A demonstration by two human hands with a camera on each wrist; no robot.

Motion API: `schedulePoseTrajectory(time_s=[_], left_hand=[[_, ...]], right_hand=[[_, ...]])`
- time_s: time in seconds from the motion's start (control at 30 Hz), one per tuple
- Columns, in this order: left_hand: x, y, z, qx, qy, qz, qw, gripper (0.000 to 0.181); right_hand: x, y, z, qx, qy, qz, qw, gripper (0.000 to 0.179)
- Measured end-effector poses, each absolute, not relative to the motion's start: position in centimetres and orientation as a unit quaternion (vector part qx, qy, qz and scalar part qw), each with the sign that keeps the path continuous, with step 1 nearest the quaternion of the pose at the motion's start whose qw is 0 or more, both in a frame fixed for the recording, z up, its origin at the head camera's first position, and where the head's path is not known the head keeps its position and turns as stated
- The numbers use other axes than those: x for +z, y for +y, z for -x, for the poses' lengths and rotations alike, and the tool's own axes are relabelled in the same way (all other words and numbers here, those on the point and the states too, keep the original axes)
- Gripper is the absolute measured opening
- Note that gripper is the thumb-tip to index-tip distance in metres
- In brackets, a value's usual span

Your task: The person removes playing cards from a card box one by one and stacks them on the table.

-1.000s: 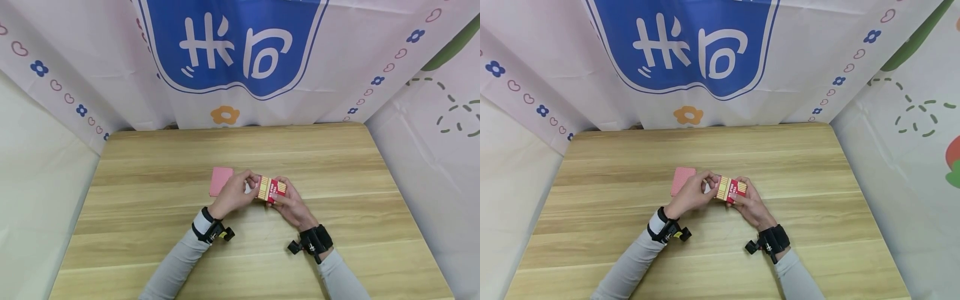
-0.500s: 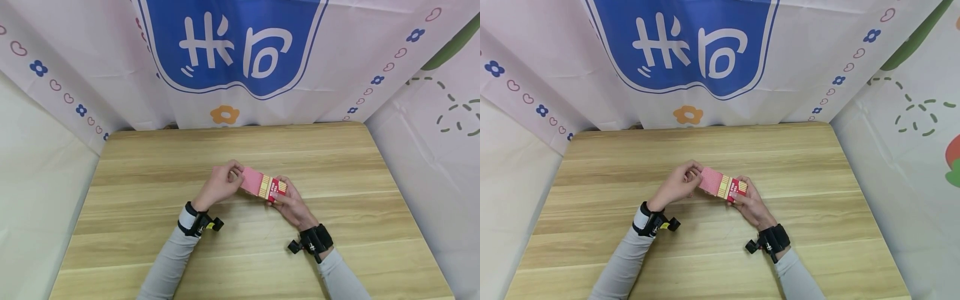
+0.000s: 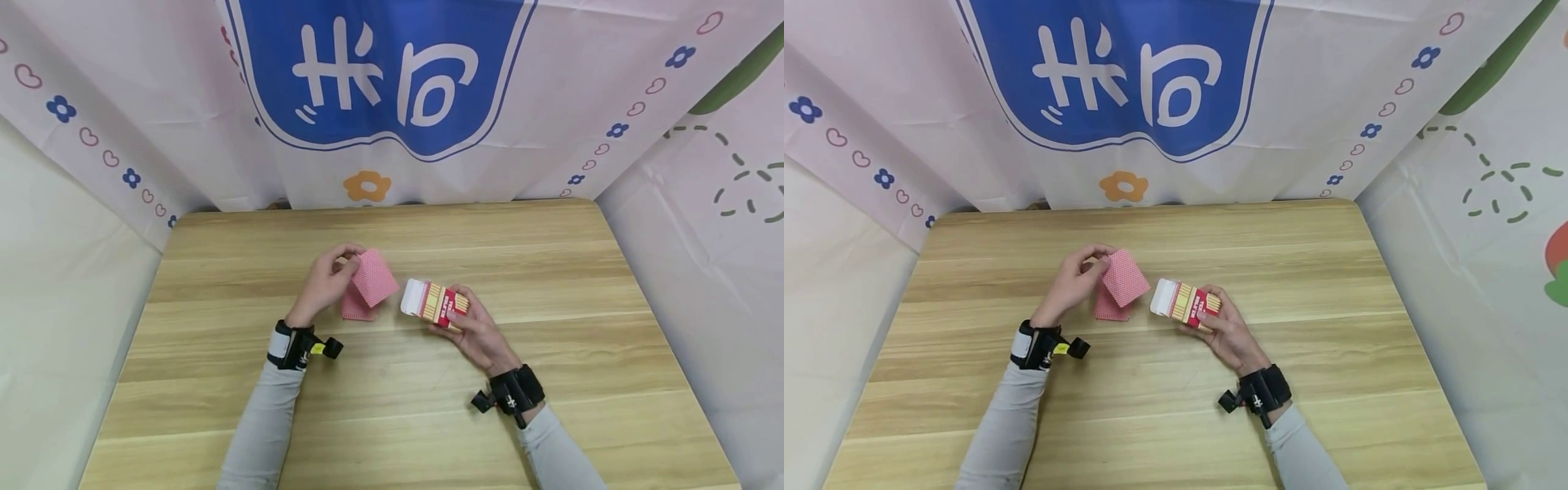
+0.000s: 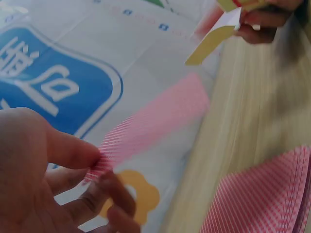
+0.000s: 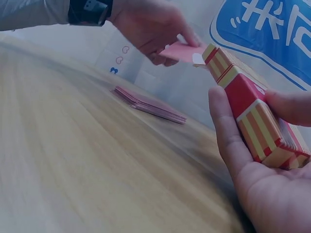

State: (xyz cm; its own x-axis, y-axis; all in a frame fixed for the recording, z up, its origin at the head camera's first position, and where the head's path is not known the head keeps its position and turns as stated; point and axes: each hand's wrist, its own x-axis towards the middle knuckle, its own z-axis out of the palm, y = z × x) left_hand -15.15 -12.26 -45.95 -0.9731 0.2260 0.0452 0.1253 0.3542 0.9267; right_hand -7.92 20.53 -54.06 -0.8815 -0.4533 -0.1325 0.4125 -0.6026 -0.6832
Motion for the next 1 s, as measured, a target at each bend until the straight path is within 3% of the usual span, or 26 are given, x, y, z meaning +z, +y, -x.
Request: schedulePoseTrajectory(time_s=[0.4,1.0], left_hand=[[-49.5,-14.4,17.0,0.503,0.853,-0.059,0.127,0.030],[-51.9,-12.6,16.7,0.363,0.927,-0.075,0.053,0.020]], right_hand=[[-53.8,20.7,8.0,-0.901,0.348,0.016,0.259,0.053],[-53.7,20.9,7.8,-0.896,0.354,0.016,0.269,0.054]])
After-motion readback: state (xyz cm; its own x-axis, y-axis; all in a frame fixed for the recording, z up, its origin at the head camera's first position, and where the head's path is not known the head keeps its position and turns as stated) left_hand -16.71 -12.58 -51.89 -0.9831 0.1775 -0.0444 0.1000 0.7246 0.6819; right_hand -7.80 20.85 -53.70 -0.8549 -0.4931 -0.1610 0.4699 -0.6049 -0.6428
